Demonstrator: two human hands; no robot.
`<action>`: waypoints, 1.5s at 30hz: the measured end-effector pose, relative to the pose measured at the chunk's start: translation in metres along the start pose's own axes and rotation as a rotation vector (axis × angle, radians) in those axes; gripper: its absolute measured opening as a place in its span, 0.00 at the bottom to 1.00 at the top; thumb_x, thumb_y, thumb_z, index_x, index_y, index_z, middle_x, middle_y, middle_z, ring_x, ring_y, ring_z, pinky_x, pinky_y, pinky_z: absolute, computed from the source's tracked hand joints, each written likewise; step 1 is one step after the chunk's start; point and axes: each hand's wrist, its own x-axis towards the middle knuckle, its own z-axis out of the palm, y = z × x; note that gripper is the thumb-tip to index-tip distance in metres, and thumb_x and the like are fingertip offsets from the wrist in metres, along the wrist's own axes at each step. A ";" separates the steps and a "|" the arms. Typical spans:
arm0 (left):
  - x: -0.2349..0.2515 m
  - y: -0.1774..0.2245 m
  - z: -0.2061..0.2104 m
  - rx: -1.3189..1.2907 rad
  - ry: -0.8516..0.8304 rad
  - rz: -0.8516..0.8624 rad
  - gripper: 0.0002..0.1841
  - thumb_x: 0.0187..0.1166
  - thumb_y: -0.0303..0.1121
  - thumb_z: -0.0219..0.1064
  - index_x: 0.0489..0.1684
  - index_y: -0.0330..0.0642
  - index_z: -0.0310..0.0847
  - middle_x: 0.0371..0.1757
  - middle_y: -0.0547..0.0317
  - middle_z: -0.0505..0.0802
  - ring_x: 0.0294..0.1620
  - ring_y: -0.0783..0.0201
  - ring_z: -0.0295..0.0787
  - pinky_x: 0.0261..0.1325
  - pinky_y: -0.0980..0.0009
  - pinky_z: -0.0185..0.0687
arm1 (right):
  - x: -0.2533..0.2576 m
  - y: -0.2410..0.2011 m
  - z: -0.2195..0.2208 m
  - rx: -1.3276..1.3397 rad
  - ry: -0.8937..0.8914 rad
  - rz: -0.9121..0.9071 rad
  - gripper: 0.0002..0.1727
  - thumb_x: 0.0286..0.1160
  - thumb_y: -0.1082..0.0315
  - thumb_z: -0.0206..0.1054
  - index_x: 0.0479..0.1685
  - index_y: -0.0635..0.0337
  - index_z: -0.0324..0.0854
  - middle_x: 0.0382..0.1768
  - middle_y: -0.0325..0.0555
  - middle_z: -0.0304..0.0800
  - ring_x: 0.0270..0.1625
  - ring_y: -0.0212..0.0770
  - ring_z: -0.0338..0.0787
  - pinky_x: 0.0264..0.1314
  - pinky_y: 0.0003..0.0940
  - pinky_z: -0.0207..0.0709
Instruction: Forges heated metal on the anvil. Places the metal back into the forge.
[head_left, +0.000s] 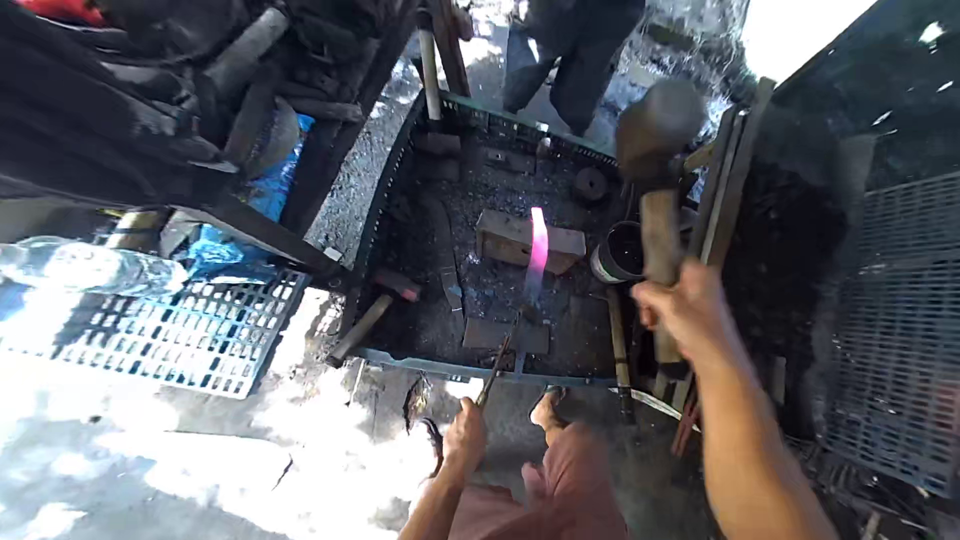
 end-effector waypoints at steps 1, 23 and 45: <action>0.007 -0.004 0.005 -0.006 0.000 -0.002 0.28 0.86 0.38 0.57 0.84 0.41 0.60 0.56 0.38 0.93 0.56 0.39 0.95 0.56 0.40 0.90 | -0.010 -0.021 -0.025 -0.075 0.072 -0.111 0.27 0.66 0.68 0.74 0.67 0.61 0.76 0.33 0.49 0.89 0.24 0.44 0.89 0.27 0.46 0.88; 0.021 -0.012 -0.010 -0.013 -0.024 0.026 0.28 0.84 0.38 0.59 0.82 0.42 0.62 0.56 0.39 0.93 0.55 0.39 0.94 0.54 0.39 0.89 | -0.003 0.012 0.018 0.150 -0.073 0.114 0.17 0.71 0.71 0.70 0.57 0.63 0.76 0.22 0.43 0.82 0.18 0.38 0.82 0.23 0.36 0.84; 0.007 0.029 -0.008 -0.034 -0.026 0.012 0.26 0.86 0.37 0.57 0.82 0.41 0.61 0.58 0.40 0.93 0.57 0.41 0.94 0.55 0.42 0.90 | 0.003 0.028 0.027 0.181 -0.074 0.154 0.16 0.70 0.73 0.70 0.56 0.63 0.76 0.23 0.45 0.82 0.19 0.38 0.82 0.23 0.35 0.83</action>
